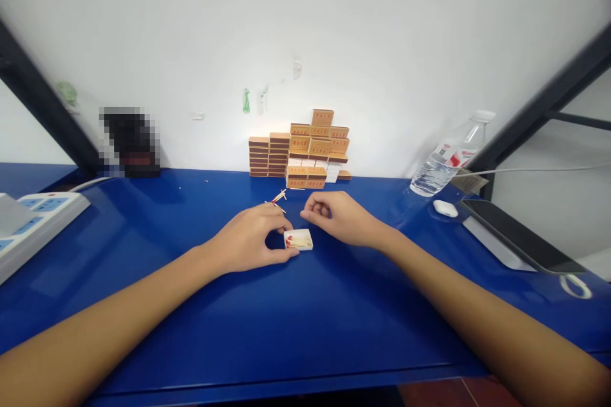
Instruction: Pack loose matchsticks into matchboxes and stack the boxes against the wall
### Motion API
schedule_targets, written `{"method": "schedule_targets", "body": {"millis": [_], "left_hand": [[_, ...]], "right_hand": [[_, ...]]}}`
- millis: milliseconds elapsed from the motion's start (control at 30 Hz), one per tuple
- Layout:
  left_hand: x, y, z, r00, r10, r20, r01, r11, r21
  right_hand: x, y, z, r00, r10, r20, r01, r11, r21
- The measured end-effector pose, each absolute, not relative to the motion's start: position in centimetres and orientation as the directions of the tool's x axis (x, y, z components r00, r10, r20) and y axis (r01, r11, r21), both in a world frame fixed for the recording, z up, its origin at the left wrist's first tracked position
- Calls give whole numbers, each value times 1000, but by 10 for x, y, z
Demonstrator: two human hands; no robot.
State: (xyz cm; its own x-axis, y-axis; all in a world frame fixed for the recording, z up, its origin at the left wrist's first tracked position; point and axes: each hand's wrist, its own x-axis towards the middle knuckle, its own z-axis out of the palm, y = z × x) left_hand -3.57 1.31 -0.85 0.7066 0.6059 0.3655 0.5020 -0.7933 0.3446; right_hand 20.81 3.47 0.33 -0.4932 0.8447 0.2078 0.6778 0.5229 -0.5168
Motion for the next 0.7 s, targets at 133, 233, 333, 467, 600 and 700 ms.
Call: {"method": "schedule_targets", "body": {"millis": [133, 233, 333, 467, 600, 700], "left_hand": [[-32, 7, -8, 733, 588, 340, 485, -804, 344], [-31, 5, -10, 748, 563, 352, 466, -823, 325], [-32, 6, -11, 751, 552, 362, 458, -831, 316], [-32, 6, -11, 754, 555, 352, 470, -829, 301], [-31, 6, -10, 759, 554, 343, 471, -830, 299], [-31, 6, -11, 754, 555, 351, 471, -830, 299]], "right_hand": [[187, 63, 1, -371, 906, 204, 808, 423, -409], [164, 79, 4, -343, 920, 189, 891, 382, -246], [148, 86, 10, -333, 922, 198, 918, 365, -154], [145, 88, 12, -461, 873, 159, 878, 475, -64], [152, 95, 10, -588, 805, 79, 798, 593, -105], [161, 96, 11, -593, 804, 41, 793, 592, -144]]}}
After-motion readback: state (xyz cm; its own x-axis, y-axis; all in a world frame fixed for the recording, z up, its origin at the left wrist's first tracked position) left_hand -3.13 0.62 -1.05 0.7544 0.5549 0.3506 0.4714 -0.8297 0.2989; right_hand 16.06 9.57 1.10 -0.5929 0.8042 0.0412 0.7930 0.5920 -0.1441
